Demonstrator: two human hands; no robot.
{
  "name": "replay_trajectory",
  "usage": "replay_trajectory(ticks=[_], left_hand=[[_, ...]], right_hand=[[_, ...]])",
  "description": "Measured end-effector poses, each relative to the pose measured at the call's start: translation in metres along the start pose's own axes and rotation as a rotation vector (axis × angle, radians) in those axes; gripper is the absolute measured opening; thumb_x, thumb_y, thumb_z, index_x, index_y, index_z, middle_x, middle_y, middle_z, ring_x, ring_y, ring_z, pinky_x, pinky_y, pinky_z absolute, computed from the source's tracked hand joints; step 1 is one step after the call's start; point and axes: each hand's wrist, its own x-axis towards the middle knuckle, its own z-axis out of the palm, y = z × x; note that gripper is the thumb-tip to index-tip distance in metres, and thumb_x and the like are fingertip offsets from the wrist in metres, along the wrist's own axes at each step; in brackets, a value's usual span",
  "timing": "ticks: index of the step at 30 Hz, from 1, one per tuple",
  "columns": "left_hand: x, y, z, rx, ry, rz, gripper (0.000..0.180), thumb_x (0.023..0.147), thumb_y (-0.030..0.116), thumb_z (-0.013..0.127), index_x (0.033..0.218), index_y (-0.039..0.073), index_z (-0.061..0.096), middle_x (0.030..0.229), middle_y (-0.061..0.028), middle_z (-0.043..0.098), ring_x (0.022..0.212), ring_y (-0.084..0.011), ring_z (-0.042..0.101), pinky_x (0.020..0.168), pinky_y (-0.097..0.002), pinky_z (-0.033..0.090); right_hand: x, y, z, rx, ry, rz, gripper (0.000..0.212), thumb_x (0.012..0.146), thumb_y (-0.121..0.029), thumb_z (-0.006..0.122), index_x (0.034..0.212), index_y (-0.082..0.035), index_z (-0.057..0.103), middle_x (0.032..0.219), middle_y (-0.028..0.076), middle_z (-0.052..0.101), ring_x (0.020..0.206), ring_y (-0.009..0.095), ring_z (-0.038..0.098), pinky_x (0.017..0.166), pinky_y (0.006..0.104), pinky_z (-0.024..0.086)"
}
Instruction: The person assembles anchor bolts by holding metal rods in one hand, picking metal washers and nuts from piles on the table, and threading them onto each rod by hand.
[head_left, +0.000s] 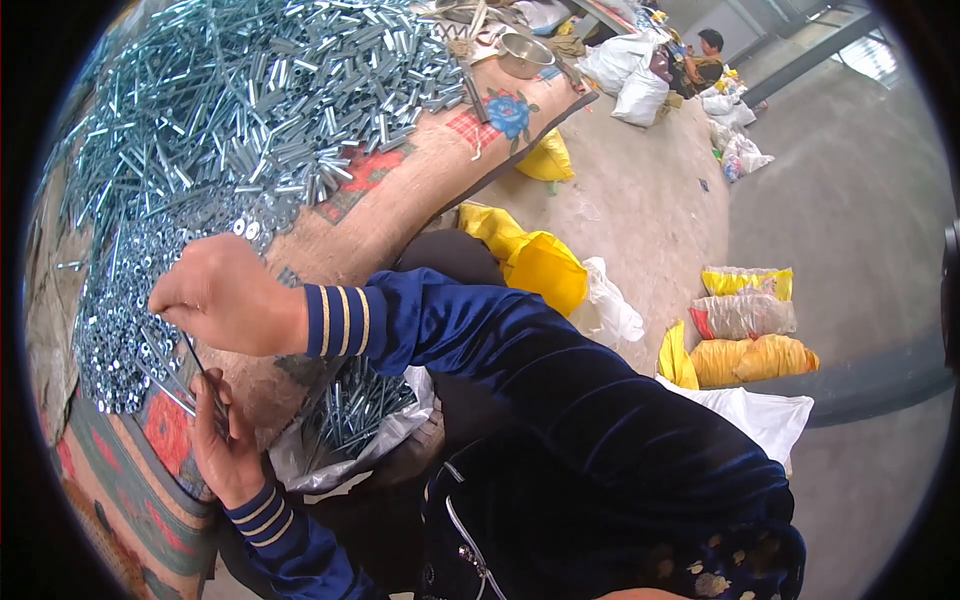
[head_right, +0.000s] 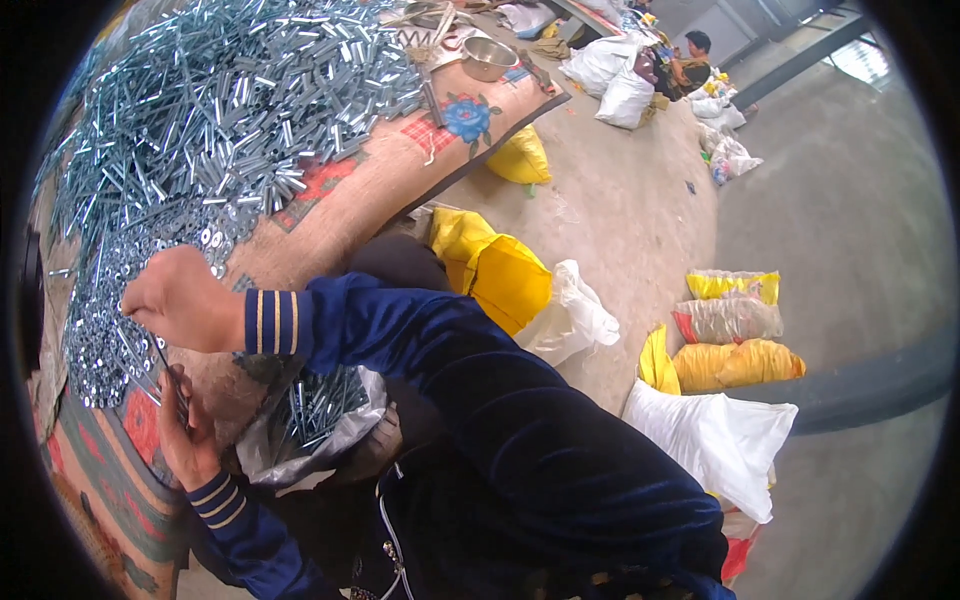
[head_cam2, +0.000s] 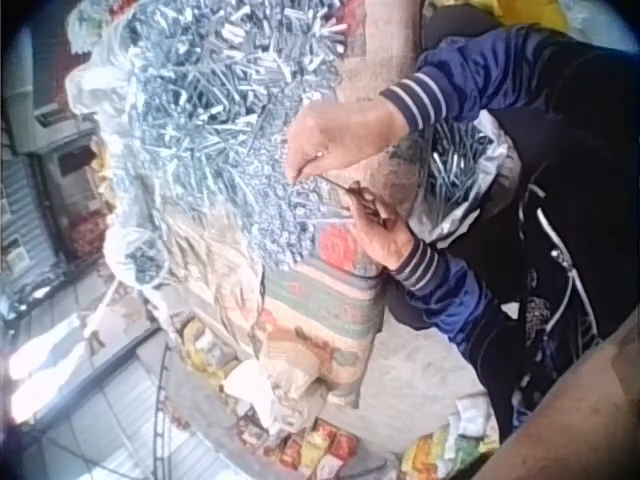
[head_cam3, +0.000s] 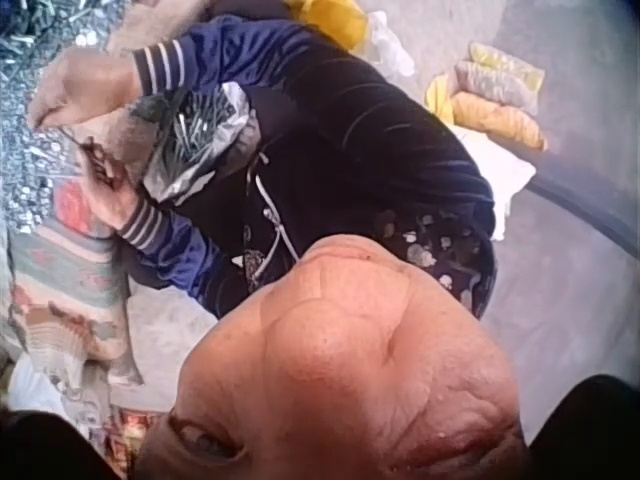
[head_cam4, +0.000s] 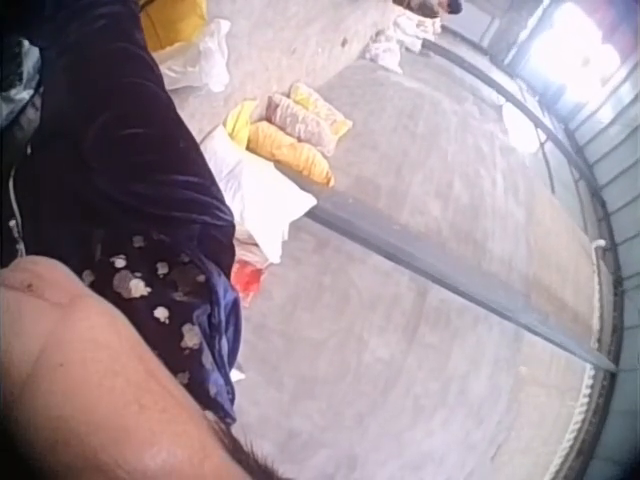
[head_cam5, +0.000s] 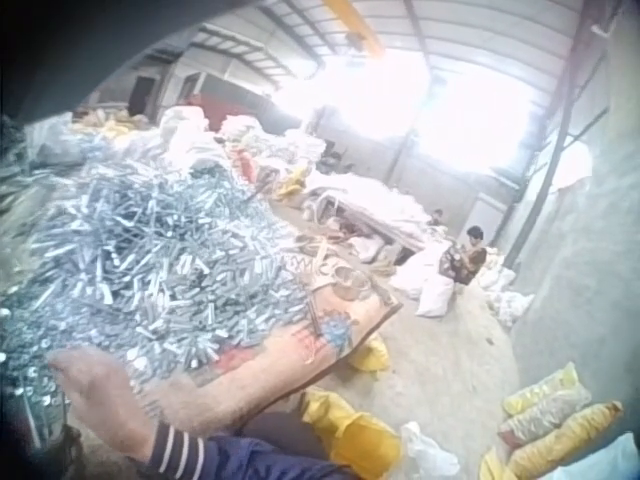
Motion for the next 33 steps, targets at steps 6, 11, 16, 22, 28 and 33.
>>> replay_trajectory(ticks=[6, 11, 16, 22, 28, 33], left_hand=[[0.012, -0.010, 0.008, -0.127, -0.077, 0.057, 0.017, 0.090, 0.020, 0.061, 0.102, 0.007, 0.060, 0.083, 0.0018, 0.060, 0.054, -0.0020, 0.046, 0.042, -0.0157, 0.026], [0.004, 0.022, -0.009, -0.264, -0.085, 0.393, 0.017, 0.090, 0.012, 0.061, 0.101, 0.000, 0.059, 0.080, -0.0047, 0.057, 0.056, -0.0069, 0.050, 0.040, -0.0150, 0.028], [-0.002, 0.028, -0.026, -0.296, 0.030, 0.442, 0.016, 0.089, 0.010, 0.061, 0.098, -0.002, 0.060, 0.077, -0.0066, 0.057, 0.056, -0.0082, 0.052, 0.038, -0.0152, 0.028], [0.003, 0.030, -0.022, -0.282, 0.070, 0.429, 0.013, 0.089, 0.014, 0.062, 0.094, 0.002, 0.058, 0.076, -0.0049, 0.057, 0.056, -0.0075, 0.052, 0.039, -0.0147, 0.031], [-0.003, 0.024, -0.011, -0.065, 0.034, 0.284, 0.011, 0.090, 0.016, 0.060, 0.095, 0.007, 0.057, 0.079, -0.0013, 0.057, 0.056, -0.0046, 0.049, 0.040, -0.0144, 0.028], [-0.009, 0.013, -0.004, 0.115, -0.036, 0.082, 0.014, 0.087, 0.016, 0.063, 0.090, 0.003, 0.059, 0.066, -0.0002, 0.054, 0.044, -0.0062, 0.046, 0.036, -0.0175, 0.024]], right_hand=[[0.003, 0.039, -0.006, -0.173, 0.001, -0.270, 0.021, 0.080, -0.006, 0.057, 0.098, -0.009, 0.067, 0.095, 0.010, 0.067, 0.074, 0.024, 0.063, 0.068, 0.0357, 0.050], [0.013, 0.052, -0.040, -0.027, -0.103, 0.196, 0.030, 0.077, 0.008, 0.041, 0.092, 0.002, 0.067, 0.076, 0.006, 0.066, 0.071, 0.012, 0.061, 0.068, 0.0233, 0.049], [-0.007, 0.043, 0.013, -0.306, -0.345, 0.146, 0.016, 0.081, -0.007, 0.055, 0.090, -0.003, 0.067, 0.084, 0.009, 0.066, 0.070, 0.019, 0.061, 0.067, 0.0288, 0.049], [-0.015, 0.049, 0.058, -0.595, -0.450, -0.166, 0.016, 0.079, -0.023, 0.064, 0.079, -0.007, 0.064, 0.074, 0.012, 0.056, 0.073, 0.033, 0.059, 0.064, 0.0415, 0.047], [-0.005, 0.064, 0.035, -0.512, -0.546, -0.101, 0.018, 0.080, -0.021, 0.065, 0.085, -0.004, 0.064, 0.077, 0.014, 0.061, 0.066, 0.029, 0.060, 0.060, 0.0369, 0.048], [0.016, 0.046, -0.010, 0.539, -0.466, 0.741, 0.020, 0.085, -0.021, 0.068, 0.094, -0.003, 0.064, 0.076, -0.001, 0.062, 0.062, 0.005, 0.057, 0.055, 0.0198, 0.045]])
